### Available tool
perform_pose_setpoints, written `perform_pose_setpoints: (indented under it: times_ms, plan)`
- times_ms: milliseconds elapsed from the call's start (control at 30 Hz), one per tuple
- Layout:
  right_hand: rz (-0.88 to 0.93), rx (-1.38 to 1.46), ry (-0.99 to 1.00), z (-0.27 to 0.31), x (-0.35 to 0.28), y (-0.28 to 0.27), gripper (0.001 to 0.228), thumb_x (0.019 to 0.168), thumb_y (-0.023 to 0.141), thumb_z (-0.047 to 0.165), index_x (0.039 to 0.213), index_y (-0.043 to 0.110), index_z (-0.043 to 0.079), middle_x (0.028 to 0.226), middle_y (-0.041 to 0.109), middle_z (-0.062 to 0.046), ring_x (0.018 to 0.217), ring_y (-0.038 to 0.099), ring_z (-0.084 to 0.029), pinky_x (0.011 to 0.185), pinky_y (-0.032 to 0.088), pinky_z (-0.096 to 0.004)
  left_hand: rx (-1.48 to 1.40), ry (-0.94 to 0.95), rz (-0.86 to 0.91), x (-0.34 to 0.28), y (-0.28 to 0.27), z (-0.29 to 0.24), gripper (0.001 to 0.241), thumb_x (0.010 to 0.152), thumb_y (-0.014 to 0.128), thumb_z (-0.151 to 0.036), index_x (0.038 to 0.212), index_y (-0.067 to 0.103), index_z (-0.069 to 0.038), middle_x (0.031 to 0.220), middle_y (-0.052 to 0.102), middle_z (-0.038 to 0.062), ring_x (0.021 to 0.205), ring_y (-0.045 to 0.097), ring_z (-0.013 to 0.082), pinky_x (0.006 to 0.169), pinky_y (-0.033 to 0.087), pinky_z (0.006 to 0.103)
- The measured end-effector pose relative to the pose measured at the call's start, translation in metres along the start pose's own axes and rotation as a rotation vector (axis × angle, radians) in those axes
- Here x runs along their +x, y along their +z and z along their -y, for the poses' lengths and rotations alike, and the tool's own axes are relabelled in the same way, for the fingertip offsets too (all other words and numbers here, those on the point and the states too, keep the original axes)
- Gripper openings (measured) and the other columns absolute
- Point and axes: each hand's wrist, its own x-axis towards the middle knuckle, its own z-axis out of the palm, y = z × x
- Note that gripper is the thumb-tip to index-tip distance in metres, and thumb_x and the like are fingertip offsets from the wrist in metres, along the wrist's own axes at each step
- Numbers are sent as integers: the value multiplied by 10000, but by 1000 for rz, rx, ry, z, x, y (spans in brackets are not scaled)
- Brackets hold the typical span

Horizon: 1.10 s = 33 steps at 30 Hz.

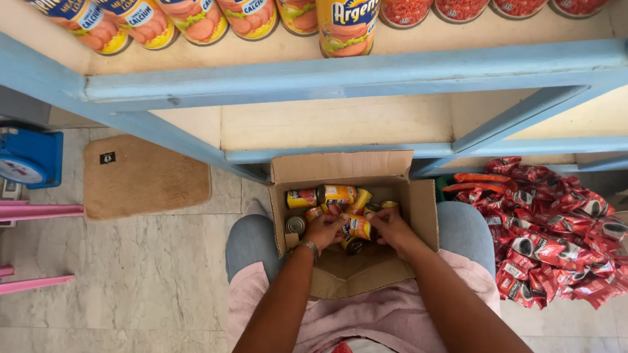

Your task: Stocking canned goods onto a grocery store shelf from a cardboard box.

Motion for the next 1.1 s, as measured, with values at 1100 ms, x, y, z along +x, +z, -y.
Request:
perform_pose_setpoints:
  times_ms: [1100]
  plan:
    - [164, 272, -237, -3, 16, -7, 187, 945, 766, 171, 1011, 679, 18, 937, 714, -106, 791, 632, -181, 697, 537, -306, 274, 1046, -534, -145, 20, -61, 226, 802, 843, -121, 784, 637, -30, 880, 691, 98, 801, 668, 227, 721, 539, 336]
